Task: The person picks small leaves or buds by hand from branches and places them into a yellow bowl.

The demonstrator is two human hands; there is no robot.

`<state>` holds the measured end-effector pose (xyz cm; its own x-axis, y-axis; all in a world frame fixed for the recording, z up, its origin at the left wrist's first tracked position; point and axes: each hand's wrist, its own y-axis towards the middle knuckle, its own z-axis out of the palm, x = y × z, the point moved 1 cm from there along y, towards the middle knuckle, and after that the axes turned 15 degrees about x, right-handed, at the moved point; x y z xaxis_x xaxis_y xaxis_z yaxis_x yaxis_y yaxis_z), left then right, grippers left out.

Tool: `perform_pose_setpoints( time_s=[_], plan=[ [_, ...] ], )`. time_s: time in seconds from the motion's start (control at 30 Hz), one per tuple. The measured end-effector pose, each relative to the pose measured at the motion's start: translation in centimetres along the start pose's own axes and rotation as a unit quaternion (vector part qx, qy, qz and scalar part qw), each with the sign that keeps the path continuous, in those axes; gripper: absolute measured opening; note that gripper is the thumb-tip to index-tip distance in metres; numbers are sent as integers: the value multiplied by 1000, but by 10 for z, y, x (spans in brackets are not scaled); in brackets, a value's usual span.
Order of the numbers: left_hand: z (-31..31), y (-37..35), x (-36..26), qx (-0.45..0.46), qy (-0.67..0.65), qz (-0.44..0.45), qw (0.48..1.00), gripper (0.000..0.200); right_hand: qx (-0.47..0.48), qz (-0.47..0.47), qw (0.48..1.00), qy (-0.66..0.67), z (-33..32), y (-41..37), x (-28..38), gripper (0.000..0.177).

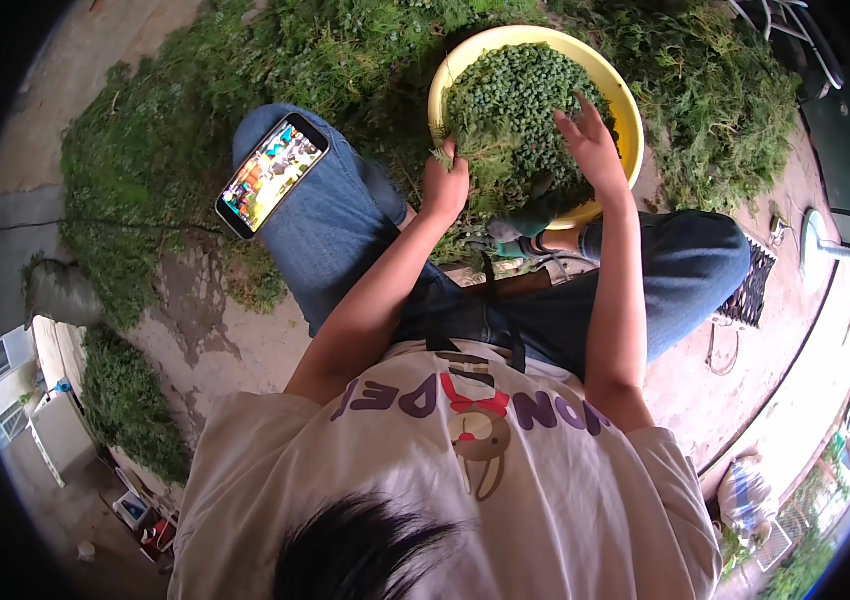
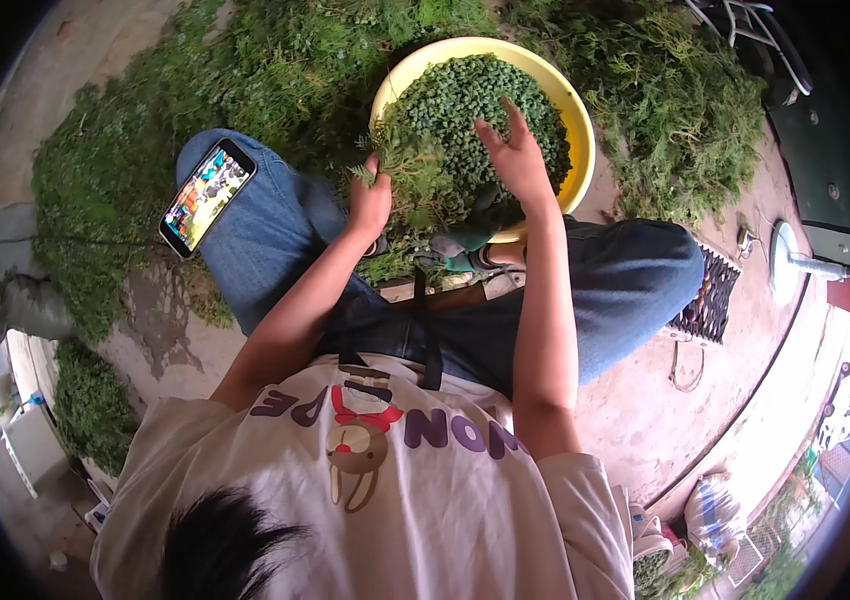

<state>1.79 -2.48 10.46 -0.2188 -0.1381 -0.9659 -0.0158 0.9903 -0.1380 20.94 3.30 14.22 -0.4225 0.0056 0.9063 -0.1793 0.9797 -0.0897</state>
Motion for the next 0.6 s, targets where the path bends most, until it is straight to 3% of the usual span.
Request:
perform_pose_setpoints(
  time_s=[0.03,0.07,0.13,0.17,0.2,0.23,0.27,0.37,0.47,0.57,0.6],
  plan=[
    [0,4,11,-2,45,34,998,26,-95,-72,944,-308,-4,1,-12,49],
    [2,6,15,0,44,35,998,26,-97,-70,943,-310,-6,-1,-10,49],
    [4,10,19,-5,45,187,981,27,49,24,985,-163,-3,-3,-4,48],
    [2,6,10,-4,44,187,981,27,135,76,988,17,3,-6,8,48],
    [0,2,2,28,20,130,991,27,182,87,968,147,10,-13,22,48],
    [-1,0,-3,60,-5,72,996,27,201,90,957,191,20,-15,26,45],
    [1,1,2,61,-5,72,996,27,220,94,943,233,26,-15,29,41],
    [0,3,4,41,22,113,993,23,246,127,927,254,33,-14,32,32],
    [-1,0,1,86,33,41,995,20,249,143,898,332,30,-13,31,27],
    [0,2,4,106,-61,-4,993,19,230,128,893,364,25,-11,26,25],
    [-3,3,4,151,-228,-62,960,19,230,129,894,364,23,-12,25,25]
  ],
)
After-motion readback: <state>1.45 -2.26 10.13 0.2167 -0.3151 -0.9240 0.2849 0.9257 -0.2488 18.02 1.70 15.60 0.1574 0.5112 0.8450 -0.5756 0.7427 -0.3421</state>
